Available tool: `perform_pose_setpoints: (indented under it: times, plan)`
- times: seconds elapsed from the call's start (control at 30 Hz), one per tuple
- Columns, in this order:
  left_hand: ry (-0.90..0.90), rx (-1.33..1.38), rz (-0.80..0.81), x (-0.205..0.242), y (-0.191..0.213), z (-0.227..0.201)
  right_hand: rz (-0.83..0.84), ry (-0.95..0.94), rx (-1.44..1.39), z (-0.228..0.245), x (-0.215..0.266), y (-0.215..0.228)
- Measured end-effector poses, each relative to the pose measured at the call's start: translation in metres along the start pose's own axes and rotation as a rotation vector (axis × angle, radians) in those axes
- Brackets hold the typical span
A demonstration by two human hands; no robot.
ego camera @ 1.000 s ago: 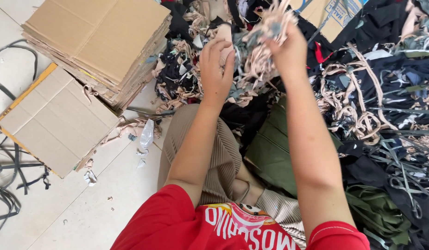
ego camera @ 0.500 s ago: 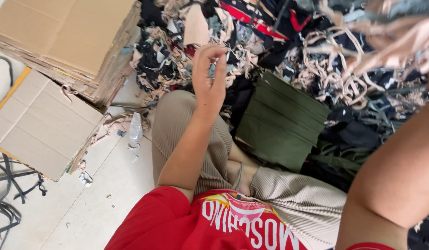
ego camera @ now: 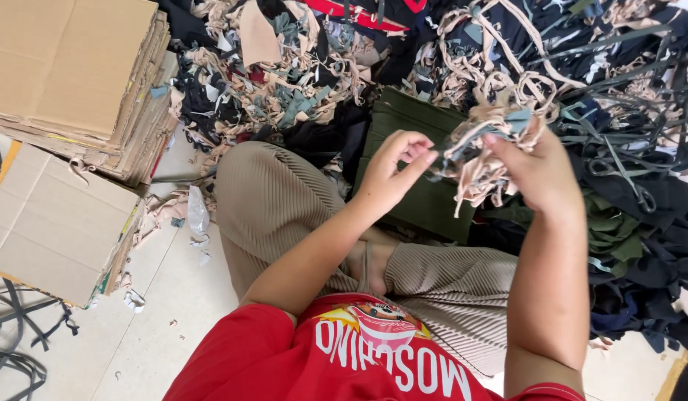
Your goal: The person sits cross-legged on the floor and uses scissors to cut a piece of black fabric placed on a cardboard box. After cutting, the person folds a green fabric piece and places it on the box, then gathers and arranges shredded fabric scraps on top of the green fabric.
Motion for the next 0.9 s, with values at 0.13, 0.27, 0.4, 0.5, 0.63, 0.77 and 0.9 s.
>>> perform_pose_setpoints:
  times: [0.13,0.27,0.4,0.5,0.63,0.77,0.9]
  plan:
    - [0.049,0.144,-0.073,0.002,-0.022,0.048,-0.096,0.183,-0.201,-0.018,-0.006,-0.031]
    - [0.388,0.358,-0.042,-0.008,-0.031,0.076,-0.002,0.081,-0.321,-0.08,-0.039,-0.038]
    - [0.445,0.253,-0.043,-0.023,-0.044,0.104,-0.106,0.064,-0.323,-0.083,-0.043,-0.028]
    - [0.417,0.124,-0.069,-0.034,-0.042,0.115,-0.155,0.011,-0.468,-0.117,-0.064,-0.019]
    - [0.335,-0.422,0.067,-0.044,-0.025,0.172,-0.171,-0.188,-0.575,-0.203,-0.072,-0.032]
    - [0.38,-0.472,0.027,-0.045,-0.009,0.162,-0.212,-0.3,-0.577,-0.305,-0.111,-0.045]
    - [0.335,-0.499,0.054,-0.046,-0.003,0.139,-0.182,-0.304,-0.58,-0.286,-0.116,-0.042]
Point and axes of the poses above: each hand's wrist, its own x-axis away from the middle knuckle, its own y-axis out of the back of the hand, z = x × y, the point moved 8 cm from there along -x, towards the middle knuckle, and after that the axes turned 7 degrees about -y, right-handed, at the moved point
